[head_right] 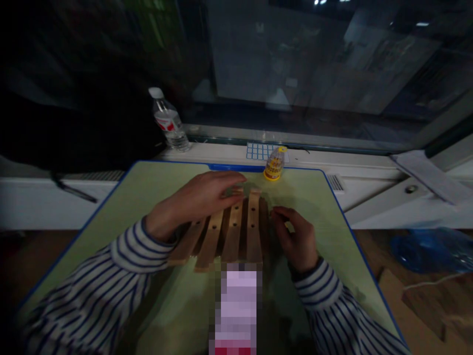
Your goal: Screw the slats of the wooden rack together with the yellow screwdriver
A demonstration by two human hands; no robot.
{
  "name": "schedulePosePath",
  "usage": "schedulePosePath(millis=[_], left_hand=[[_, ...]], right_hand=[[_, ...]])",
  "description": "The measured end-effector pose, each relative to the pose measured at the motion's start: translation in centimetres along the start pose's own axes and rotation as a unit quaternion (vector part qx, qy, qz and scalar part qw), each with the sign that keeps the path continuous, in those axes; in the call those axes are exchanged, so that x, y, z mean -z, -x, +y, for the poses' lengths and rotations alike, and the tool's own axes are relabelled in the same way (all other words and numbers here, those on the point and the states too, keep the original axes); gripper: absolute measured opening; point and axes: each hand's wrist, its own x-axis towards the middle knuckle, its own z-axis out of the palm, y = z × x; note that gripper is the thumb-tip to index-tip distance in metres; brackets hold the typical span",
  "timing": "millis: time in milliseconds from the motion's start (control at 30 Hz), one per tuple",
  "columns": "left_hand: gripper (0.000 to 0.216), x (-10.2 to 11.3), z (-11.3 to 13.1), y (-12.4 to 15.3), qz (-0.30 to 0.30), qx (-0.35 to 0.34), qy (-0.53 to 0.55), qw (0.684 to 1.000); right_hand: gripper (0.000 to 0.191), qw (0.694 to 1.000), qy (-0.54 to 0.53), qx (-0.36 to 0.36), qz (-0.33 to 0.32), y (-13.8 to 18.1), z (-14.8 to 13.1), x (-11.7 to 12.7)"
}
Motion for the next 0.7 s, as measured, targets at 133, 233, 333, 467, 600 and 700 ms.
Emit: schedulePosePath(millis=[133,233,333,467,600,700], left_hand=[[0.034,-0.5,0.4,-1.0,-0.034,-0.033,0.005,0.999],[0.034,-1.2,0.2,-1.3,-0.042,-0.021,0.014,0.999],[0.034,-1.9,-0.1,-1.3,-0.031,-0.001,0.002,1.000],[0.032,-2.2,-0.1,-1.2,-0.002,-0.011,-0.001,1.000],[0.029,-2.0,0.1,-1.3,-0.004,-0.026,0.004,1.000],[0.029,-2.1,-0.1,-1.4,-0.018,-0.036,0.006,0.999]], right_hand=[[0.017,1.000,-0.001,-0.005,-0.005,0.2,-0.4,-0.4],[0.016,1.000,-0.009,0.004,-0.024,0.2,-0.9,-0.7],[0.016,0.998,-0.027,0.020,-0.044,0.3,-1.3,-1.0],[0.015,0.996,-0.041,0.048,-0.062,0.6,-1.7,-1.0],[0.014,0.993,-0.035,0.067,-0.086,-0.2,-2.3,-0.1],[0.013,0.989,-0.039,0.079,-0.118,-1.9,-2.8,0.8]])
